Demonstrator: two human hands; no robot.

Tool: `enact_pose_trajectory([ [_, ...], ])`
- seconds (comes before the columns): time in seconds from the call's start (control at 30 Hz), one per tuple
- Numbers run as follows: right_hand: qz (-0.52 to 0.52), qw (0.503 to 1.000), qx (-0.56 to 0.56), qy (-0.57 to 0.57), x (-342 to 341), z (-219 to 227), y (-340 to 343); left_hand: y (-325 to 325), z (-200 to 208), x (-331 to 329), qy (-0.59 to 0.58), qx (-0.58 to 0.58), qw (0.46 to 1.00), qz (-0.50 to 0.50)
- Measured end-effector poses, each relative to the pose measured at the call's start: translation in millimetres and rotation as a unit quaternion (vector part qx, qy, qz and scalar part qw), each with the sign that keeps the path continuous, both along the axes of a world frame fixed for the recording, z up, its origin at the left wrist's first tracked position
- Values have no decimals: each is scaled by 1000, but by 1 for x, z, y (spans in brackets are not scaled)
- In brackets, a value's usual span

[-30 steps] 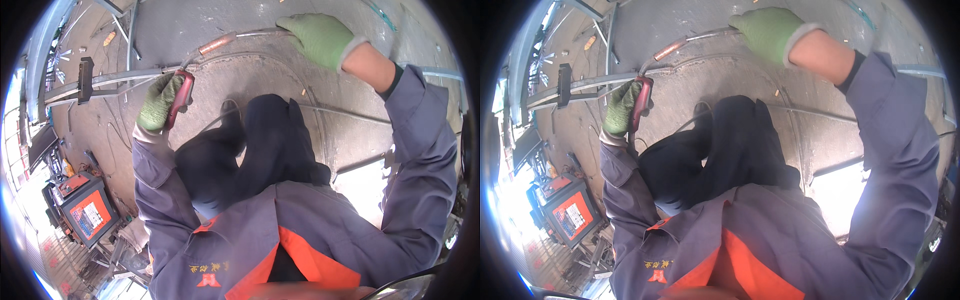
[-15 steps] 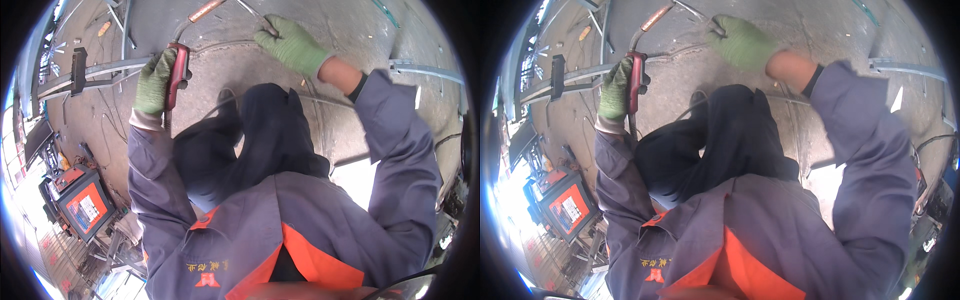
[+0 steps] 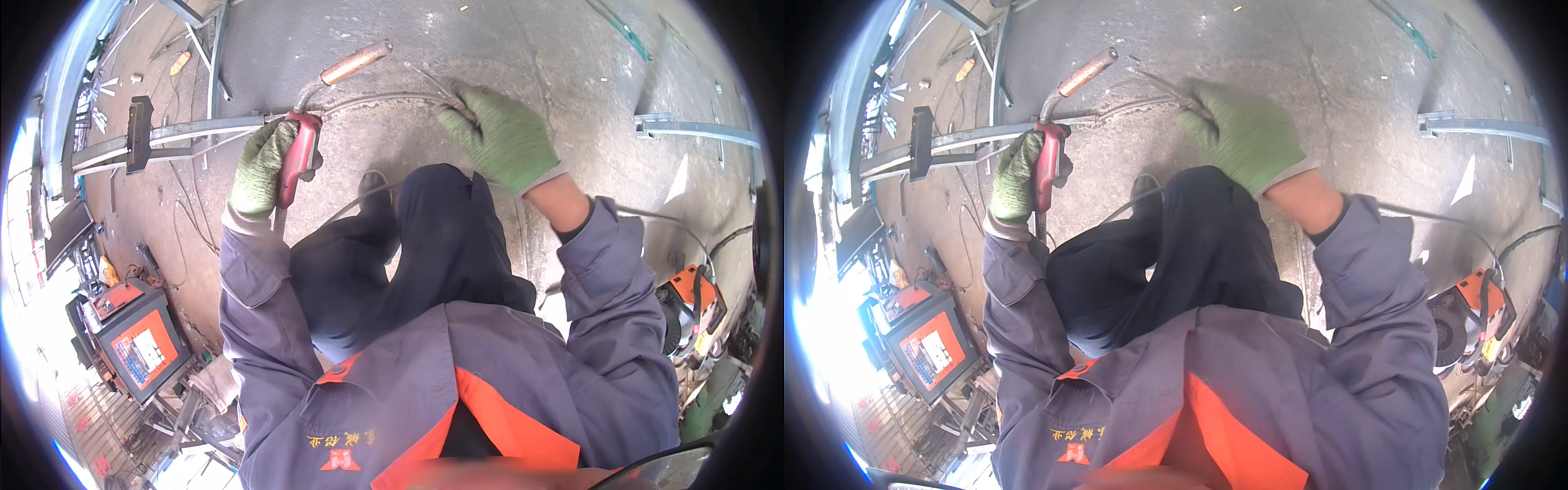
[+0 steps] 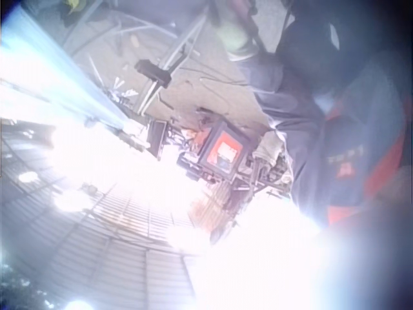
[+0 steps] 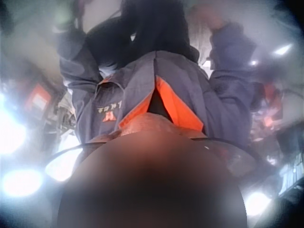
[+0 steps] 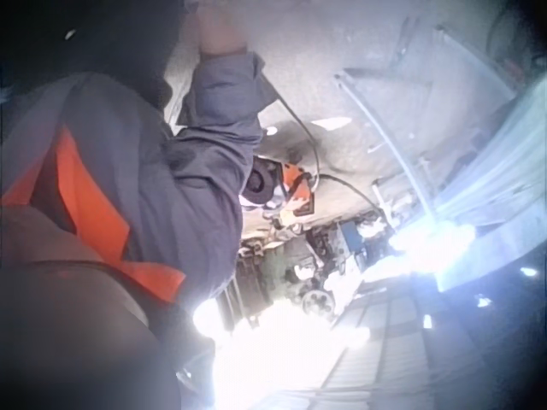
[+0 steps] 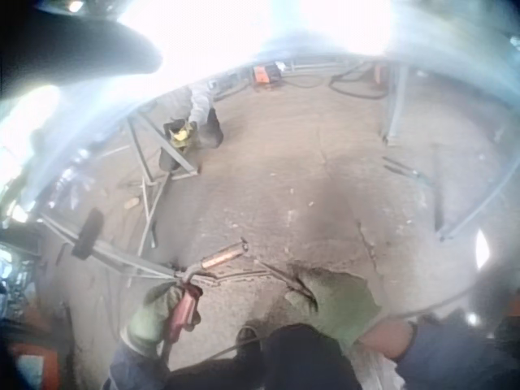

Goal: The person welds multiple joints on a large metal frame using a handheld welding torch. They move around the frame to access different joints, creating bright sparks and molten metal at each weld point. The person occasionally pauses to reposition the torch or adjust their stance.

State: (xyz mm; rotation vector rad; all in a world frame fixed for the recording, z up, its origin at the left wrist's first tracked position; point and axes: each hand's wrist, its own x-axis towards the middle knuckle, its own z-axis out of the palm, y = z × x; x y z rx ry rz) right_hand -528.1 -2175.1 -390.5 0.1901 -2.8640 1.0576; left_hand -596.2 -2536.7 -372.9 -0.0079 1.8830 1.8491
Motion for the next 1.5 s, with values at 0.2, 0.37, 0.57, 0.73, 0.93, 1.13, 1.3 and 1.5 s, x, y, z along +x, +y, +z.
enact_pose_trajectory([
  [0.2,-20,983,156,98,-15,11,28,1,1,0,4,7,1000,-6],
  [0.37,-2,975,213,69,-22,17,32,0,-3,0,9,-3,1000,7],
  [0.57,40,943,302,135,-43,24,46,11,11,0,69,-91,993,8],
  [0.73,84,925,350,123,-58,31,46,14,30,5,71,-132,988,-43],
  [0.93,103,980,145,-87,-22,18,37,-6,30,-1,-11,-149,985,-91],
  [1.13,94,966,-96,-220,15,-43,-30,-28,10,-5,67,-259,953,-141],
  [1.3,-10,984,-79,-162,52,-91,-76,-27,-17,-2,-32,-154,985,-72],
  [1.5,-35,930,-275,-243,83,-109,-65,-23,-26,-3,-54,-113,990,-65],
])
